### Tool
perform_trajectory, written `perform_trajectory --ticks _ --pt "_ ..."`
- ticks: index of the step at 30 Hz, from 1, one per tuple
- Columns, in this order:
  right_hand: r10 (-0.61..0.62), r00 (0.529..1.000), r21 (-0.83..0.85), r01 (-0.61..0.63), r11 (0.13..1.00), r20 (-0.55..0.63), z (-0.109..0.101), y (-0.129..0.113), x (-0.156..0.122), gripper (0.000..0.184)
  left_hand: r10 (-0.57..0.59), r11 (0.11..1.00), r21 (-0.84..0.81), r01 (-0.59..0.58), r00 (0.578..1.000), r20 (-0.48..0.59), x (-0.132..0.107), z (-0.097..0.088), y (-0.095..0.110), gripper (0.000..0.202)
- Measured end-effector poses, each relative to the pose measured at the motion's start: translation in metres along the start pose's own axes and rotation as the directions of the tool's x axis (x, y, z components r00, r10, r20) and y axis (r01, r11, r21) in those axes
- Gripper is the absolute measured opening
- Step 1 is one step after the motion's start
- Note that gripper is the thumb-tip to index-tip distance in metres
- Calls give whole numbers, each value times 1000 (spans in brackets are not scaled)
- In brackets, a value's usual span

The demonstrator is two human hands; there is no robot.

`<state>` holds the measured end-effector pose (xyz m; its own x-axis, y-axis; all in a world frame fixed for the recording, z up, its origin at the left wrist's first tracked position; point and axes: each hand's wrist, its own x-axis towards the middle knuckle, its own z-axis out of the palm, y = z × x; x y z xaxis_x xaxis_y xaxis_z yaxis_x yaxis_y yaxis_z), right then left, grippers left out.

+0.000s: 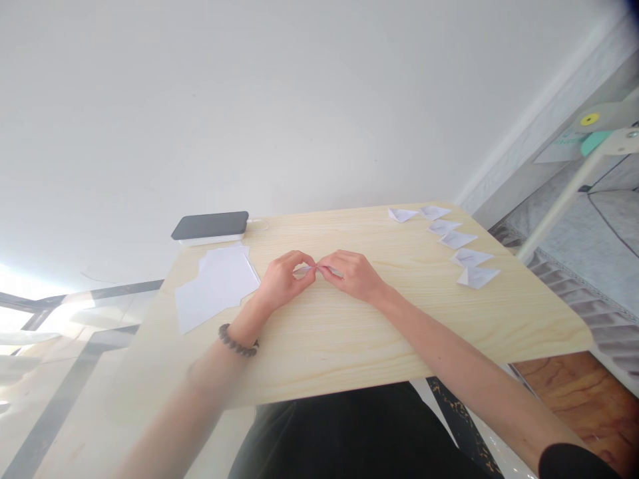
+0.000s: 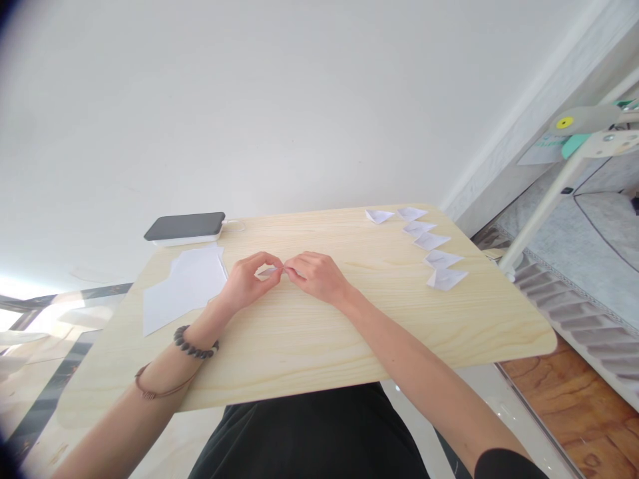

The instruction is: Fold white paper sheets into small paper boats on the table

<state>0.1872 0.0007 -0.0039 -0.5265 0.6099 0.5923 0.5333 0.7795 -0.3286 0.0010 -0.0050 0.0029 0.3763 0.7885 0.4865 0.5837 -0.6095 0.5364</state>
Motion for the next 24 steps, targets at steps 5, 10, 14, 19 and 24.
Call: perform_trajectory --ticks 5,10,14,19,24 --pt "13 1000 25 -12 1000 -14 -1 3 -1 15 -7 1000 -4 7 999 -35 0 -2 -1 9" --pt "24 1000 20 -23 1000 -13 -2 3 -1 13 61 998 -5 -61 998 -28 0 -1 -2 10" --pt "27 1000 18 -27 999 -10 -4 2 0 13 36 999 -16 -36 999 -19 0 -3 -2 11" --pt "29 1000 12 -29 1000 -12 -5 1 0 14 19 1000 -20 -20 999 -37 0 -4 -2 9" --pt "29 999 4 -29 1000 -12 -5 3 0 14 25 999 -22 -25 999 -20 0 -4 -1 11"
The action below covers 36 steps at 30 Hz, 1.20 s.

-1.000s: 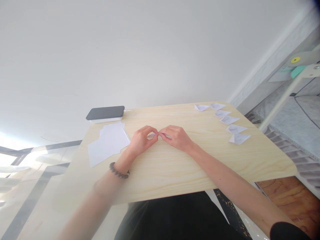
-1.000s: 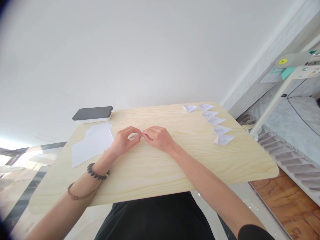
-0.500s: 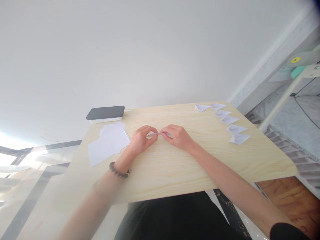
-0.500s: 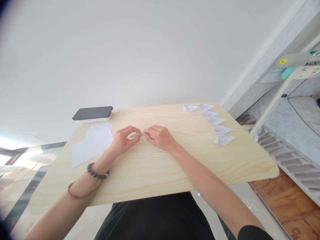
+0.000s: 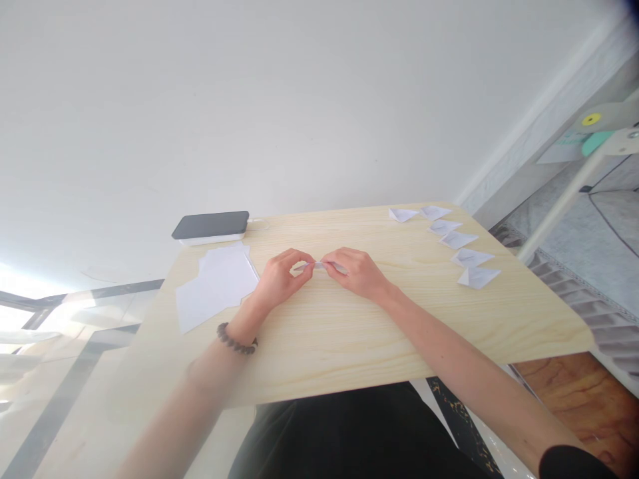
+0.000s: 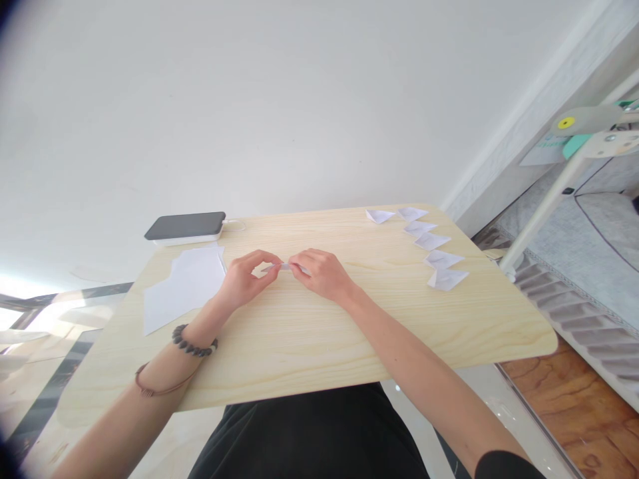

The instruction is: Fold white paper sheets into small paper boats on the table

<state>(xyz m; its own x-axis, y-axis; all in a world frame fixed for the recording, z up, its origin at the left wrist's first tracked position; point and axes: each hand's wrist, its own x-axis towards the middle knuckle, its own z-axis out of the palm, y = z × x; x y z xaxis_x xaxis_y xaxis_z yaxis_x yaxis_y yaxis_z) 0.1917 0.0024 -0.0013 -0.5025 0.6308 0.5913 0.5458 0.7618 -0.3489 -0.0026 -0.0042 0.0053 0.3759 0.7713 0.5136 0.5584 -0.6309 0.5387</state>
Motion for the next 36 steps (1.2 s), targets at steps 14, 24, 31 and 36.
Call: perform_trajectory --ticks 14,24,31,36 --pt "15 1000 18 -15 1000 -7 0 1 0 15 -22 1000 -16 22 1000 15 1 -4 0 14" --pt "17 1000 14 -17 1000 -14 -1 2 0 14 -34 999 -5 34 999 -19 0 -4 -1 13" --pt "29 999 16 -28 999 -15 -2 2 -1 14 -55 998 8 55 998 -1 1 -5 -3 13" --pt "26 1000 3 -26 1000 -1 -1 2 -1 14 -20 1000 23 19 999 39 0 -5 -4 13"
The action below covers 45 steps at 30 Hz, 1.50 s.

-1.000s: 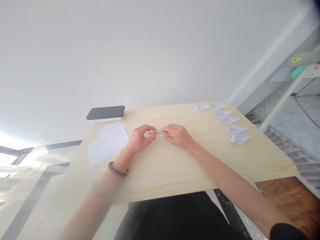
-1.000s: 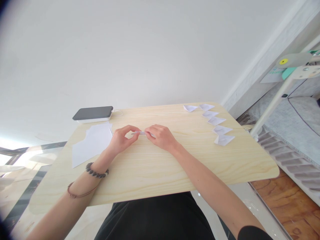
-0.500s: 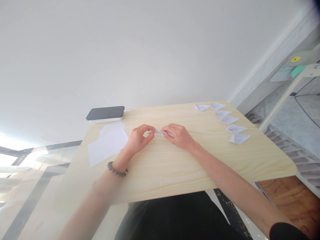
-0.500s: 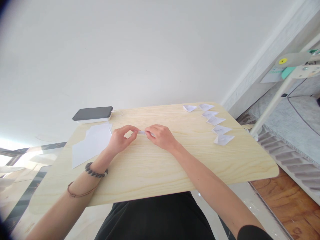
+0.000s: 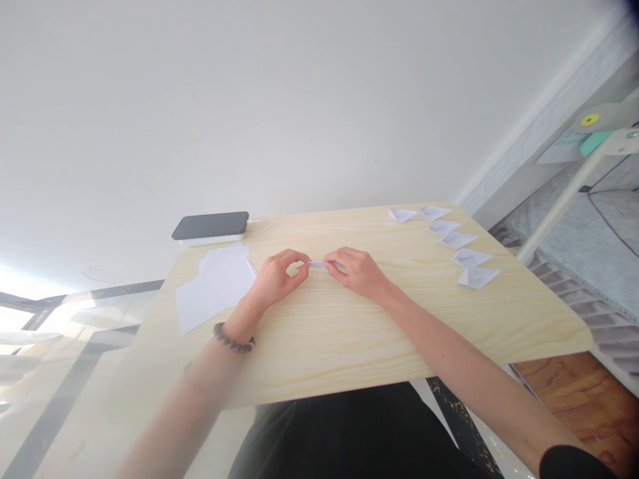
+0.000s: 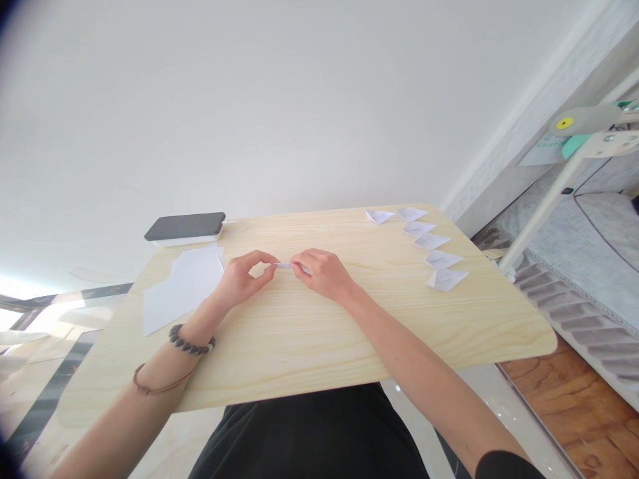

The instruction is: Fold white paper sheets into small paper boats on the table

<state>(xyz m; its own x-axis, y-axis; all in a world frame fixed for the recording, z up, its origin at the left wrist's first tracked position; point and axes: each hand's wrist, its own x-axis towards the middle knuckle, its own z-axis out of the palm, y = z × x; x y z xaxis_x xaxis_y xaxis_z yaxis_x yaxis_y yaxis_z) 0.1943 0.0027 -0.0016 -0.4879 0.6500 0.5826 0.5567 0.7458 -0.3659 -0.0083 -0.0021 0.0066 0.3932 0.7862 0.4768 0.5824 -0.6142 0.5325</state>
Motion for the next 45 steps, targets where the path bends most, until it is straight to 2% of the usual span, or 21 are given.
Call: perform_trajectory --ticks 5,12,19,24,30,38,45 --pt "-41 998 -3 41 999 41 4 -2 0 14 24 1000 -3 -24 999 39 -2 5 0 14" --pt "57 998 26 -58 998 28 4 -1 -1 13 11 1000 -15 -11 1000 12 -1 4 1 13" --pt "23 999 61 -26 998 46 5 -1 -1 15 32 999 -5 -32 999 31 -1 6 1 15" --pt "108 994 94 -109 990 25 8 -1 -1 17 49 999 1 -49 999 20 -1 7 1 14" --pt "107 994 92 -109 990 22 8 0 -1 17 32 999 24 -33 999 19 -2 8 0 13" --pt "193 980 199 -199 960 50 8 2 -1 18 51 998 43 -51 999 4 -1 6 -2 13" --pt "121 990 119 -130 984 75 7 0 -1 18 52 998 46 -53 999 9 -2 8 -2 14"
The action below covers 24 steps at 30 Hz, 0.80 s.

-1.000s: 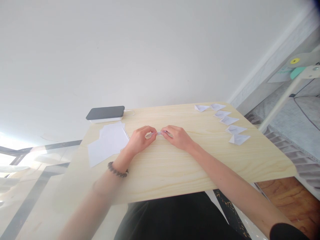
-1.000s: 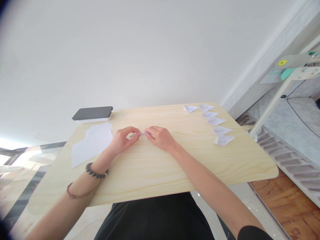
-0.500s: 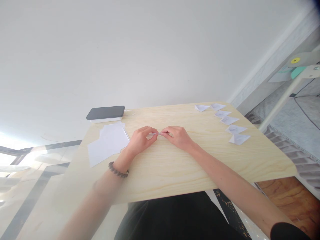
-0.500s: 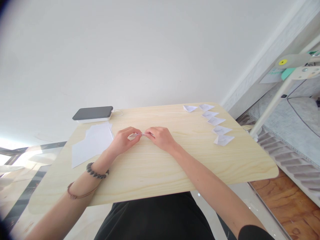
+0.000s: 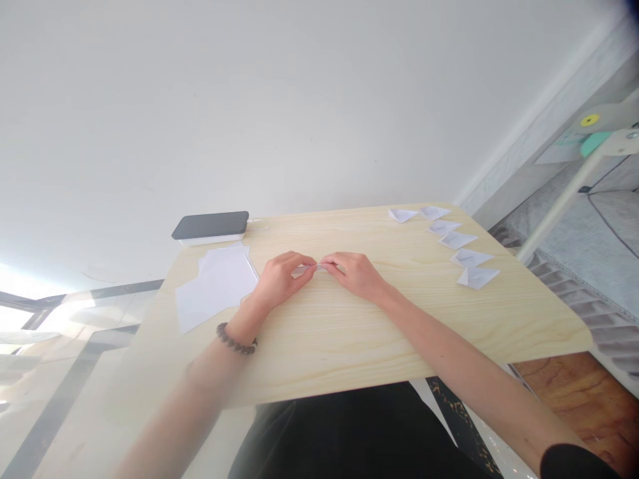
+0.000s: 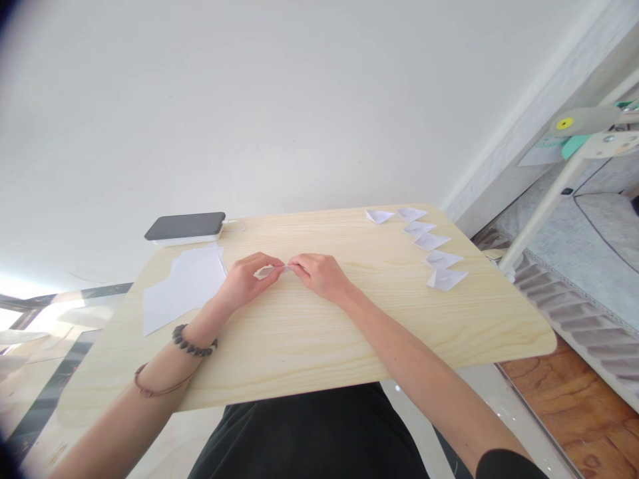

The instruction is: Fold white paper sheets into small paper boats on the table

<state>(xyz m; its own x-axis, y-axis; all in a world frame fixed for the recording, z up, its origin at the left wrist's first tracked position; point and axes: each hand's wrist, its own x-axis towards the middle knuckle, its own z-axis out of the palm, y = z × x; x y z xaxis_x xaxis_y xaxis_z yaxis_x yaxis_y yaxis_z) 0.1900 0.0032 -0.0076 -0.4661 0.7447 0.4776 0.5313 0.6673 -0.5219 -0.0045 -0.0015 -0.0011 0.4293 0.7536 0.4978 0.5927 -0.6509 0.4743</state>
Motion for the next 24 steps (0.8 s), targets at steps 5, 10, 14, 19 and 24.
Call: perform_trajectory --ticks 5,10,14,19,24 --pt "40 999 40 -39 998 -5 1 1 0 18 1 1000 3 -1 1000 -5 1 -1 1 13" --pt "9 1000 25 -9 1000 -11 0 1 0 17 -29 1000 -6 29 1000 -5 1 -2 1 11" --pt "-37 999 6 36 999 20 0 -1 0 18 -20 1000 -15 20 1000 19 0 -1 2 12" --pt "12 1000 28 -13 1000 28 1 1 0 16 -14 1000 -17 14 1000 -2 0 -1 1 11" --pt "-21 999 1 21 1000 30 0 0 0 17 -26 999 -32 27 999 19 1 -2 2 10"
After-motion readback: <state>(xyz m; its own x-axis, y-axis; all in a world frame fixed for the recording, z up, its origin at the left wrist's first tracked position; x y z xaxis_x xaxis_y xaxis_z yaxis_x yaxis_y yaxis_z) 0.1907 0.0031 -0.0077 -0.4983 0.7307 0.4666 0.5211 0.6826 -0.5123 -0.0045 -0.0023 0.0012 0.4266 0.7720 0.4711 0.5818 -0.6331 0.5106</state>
